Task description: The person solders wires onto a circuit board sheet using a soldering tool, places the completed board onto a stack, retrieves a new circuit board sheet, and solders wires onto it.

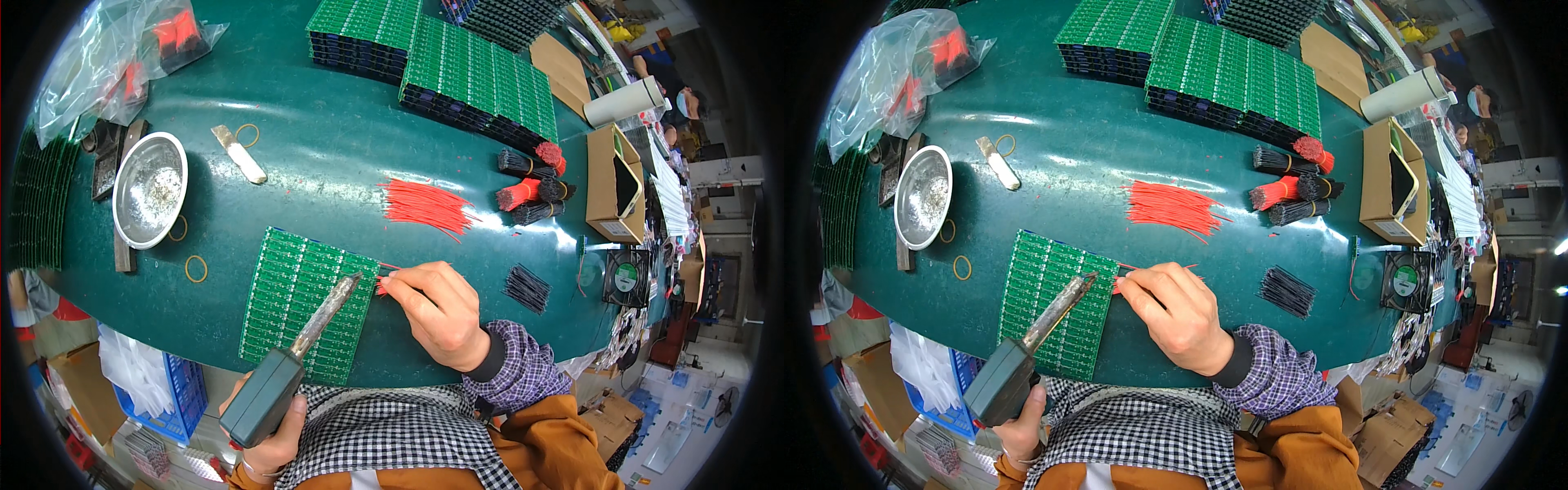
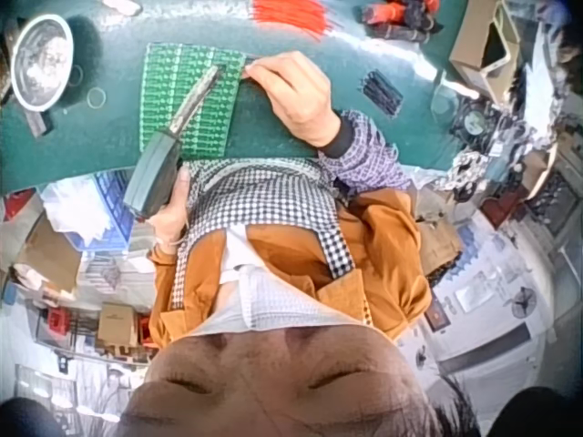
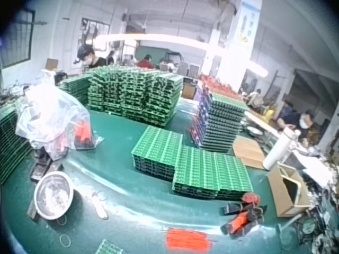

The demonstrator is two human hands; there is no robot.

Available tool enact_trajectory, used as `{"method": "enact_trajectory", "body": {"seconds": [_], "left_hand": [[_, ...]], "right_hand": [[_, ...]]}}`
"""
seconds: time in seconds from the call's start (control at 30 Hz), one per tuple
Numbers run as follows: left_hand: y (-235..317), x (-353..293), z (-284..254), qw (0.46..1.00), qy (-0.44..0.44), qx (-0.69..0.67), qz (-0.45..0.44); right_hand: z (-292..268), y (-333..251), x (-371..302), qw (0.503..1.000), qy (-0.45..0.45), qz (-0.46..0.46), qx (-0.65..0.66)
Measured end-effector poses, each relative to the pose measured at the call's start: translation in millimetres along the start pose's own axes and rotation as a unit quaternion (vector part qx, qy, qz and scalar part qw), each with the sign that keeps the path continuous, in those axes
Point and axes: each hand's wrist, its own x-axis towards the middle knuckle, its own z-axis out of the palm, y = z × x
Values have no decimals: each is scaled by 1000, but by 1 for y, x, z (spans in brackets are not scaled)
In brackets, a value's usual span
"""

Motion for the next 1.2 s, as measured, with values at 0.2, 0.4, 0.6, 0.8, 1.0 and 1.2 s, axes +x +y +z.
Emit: {"method": "enact_trajectory", "body": {"seconds": [0.2,0.4,0.6,0.8,1.0,1.2], "left_hand": [[9,4,4,1000,-10,7,-21],[6,6,4,999,-32,36,14],[13,7,3,999,-39,21,-5],[12,5,3,999,-26,34,7],[-10,-14,-13,996,88,13,-1],[31,45,-54,861,403,-37,307]], "right_hand": [[0,1,2,1000,-20,11,-2],[-2,-1,3,1000,-13,15,8],[-3,-1,4,1000,-10,9,23],[-3,0,3,1000,1,3,10],[0,0,2,1000,7,-1,-3],[-2,2,0,1000,6,4,11]]}}
